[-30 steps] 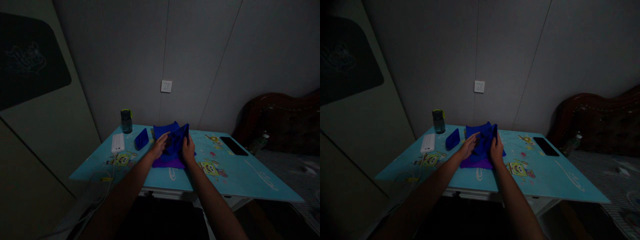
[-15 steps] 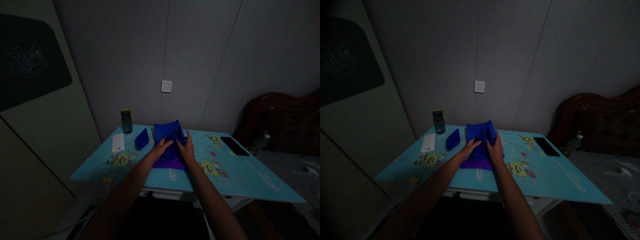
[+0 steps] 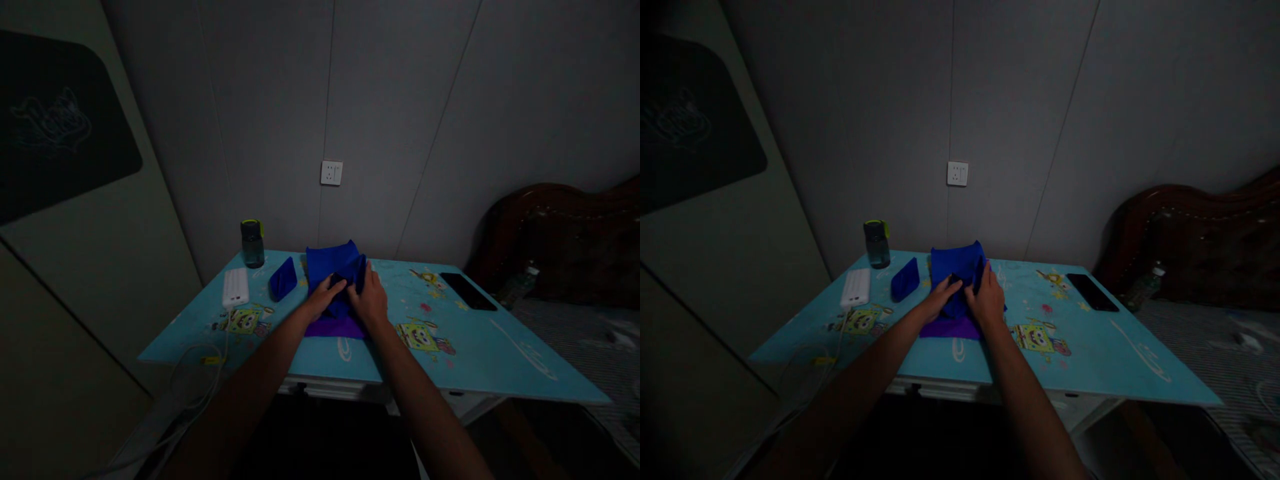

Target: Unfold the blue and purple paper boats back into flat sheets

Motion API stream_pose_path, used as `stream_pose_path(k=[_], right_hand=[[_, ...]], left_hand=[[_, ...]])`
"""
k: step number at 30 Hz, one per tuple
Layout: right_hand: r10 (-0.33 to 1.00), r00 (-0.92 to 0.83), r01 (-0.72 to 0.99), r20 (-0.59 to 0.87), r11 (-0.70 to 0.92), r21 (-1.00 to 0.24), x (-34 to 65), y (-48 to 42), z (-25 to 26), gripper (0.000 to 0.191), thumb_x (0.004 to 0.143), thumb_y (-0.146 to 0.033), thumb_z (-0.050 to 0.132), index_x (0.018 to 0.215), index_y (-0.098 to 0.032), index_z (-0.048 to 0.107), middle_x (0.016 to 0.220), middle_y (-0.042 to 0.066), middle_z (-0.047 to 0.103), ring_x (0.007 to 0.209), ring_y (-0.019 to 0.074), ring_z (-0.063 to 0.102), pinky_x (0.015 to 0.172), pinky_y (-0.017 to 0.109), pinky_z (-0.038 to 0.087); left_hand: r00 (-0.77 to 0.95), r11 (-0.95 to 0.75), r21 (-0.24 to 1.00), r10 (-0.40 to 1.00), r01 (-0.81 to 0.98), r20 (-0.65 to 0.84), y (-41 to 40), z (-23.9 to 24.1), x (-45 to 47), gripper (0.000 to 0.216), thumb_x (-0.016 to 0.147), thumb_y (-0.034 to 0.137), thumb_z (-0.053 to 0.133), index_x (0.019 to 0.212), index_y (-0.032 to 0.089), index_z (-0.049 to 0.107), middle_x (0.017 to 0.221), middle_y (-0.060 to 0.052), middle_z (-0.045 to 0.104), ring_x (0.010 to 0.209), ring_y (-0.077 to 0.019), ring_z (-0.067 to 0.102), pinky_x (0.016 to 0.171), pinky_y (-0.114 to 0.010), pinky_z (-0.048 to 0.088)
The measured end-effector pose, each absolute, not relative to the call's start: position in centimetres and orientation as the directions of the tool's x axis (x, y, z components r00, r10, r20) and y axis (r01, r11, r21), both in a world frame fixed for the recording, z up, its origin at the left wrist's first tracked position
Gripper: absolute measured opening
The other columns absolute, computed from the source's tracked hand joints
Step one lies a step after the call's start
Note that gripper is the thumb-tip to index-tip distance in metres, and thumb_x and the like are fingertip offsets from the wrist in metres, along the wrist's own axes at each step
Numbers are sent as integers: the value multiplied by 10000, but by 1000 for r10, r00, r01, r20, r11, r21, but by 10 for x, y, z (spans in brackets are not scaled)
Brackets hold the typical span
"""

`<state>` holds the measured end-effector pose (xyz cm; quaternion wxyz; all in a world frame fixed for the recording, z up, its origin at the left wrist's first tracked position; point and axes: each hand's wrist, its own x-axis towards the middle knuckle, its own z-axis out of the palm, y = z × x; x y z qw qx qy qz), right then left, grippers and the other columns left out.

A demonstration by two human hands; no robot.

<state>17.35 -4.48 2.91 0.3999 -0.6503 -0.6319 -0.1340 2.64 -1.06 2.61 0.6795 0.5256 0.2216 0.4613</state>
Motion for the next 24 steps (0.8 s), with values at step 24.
stream_pose_path(k=[24], right_hand=[[669, 302, 649, 679, 377, -660, 189, -31, 17, 334, 820, -220, 415, 875, -184, 743, 984, 106, 695, 965, 238, 634, 930, 394, 470]], left_hand=[[437, 342, 697, 898, -631, -46, -10, 43, 19, 358, 872, 384, 612, 1097, 120, 700, 1039, -108, 758, 1075, -255, 683, 1024, -389, 488]])
